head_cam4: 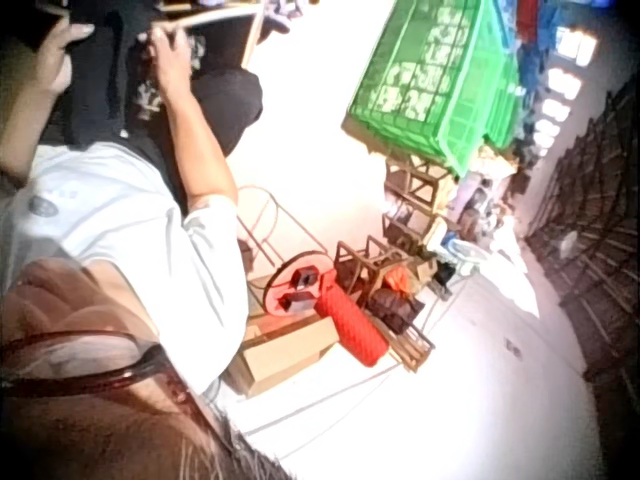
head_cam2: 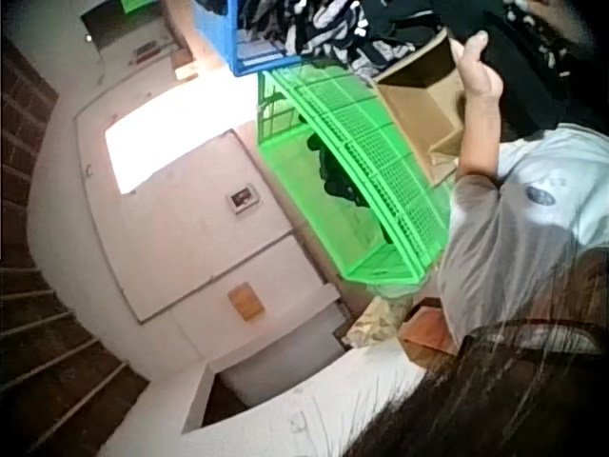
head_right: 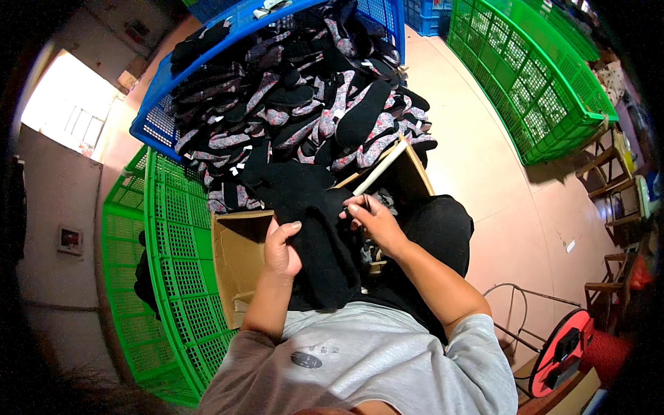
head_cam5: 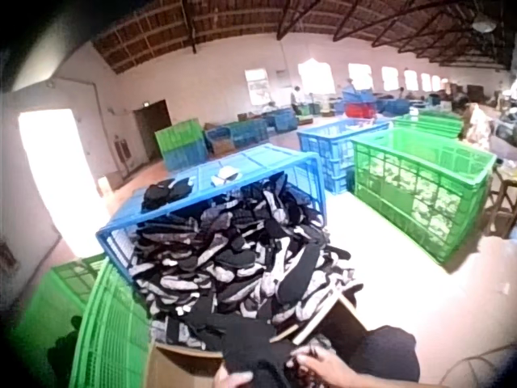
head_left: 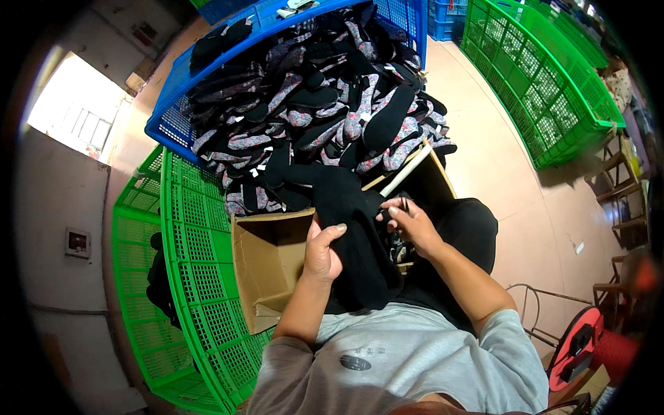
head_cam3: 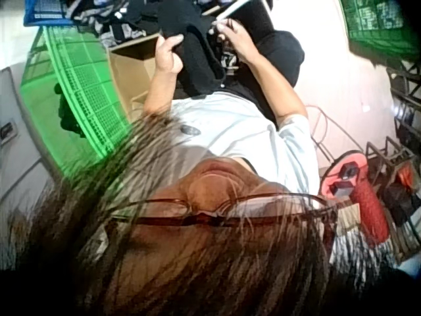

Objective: The person sits on the floor in a workshop and sews the upper fabric onto the sole of a slipper using a needle and thread. They pick up a slipper from a blue crate, stitch the edges, and place the finished item into a cardboard box.

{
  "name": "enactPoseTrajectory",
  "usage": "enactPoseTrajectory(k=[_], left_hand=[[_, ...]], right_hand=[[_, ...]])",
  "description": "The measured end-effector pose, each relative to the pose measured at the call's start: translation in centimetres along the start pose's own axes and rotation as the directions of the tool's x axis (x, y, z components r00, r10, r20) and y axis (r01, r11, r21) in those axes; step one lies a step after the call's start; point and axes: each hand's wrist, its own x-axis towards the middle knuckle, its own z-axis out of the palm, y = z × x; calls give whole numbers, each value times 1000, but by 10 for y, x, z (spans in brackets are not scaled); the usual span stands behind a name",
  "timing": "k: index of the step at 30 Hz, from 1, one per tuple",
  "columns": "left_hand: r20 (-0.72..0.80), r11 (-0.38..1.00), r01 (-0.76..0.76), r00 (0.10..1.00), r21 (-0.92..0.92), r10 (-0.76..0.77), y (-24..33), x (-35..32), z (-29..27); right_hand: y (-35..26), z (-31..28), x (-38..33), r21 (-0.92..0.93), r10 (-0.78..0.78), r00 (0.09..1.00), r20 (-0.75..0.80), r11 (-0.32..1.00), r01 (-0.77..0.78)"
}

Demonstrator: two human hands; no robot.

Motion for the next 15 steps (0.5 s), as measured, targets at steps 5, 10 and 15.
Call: enactPoseTrajectory(k=[5,10,15], left_hand=[[-198,995,-70,979,-64,56,-26,12,-17],[-200,997,-69,978,-32,61,-37,8,-7],[-146,996,-77,986,54,84,-43,8,-10]], right_hand=[[21,-1,7,-178,-138,980,142,970,163],[23,-4,6,-573,-227,966,126,778,258],[27,-6,7,-630,-283,958,53,735,252]])
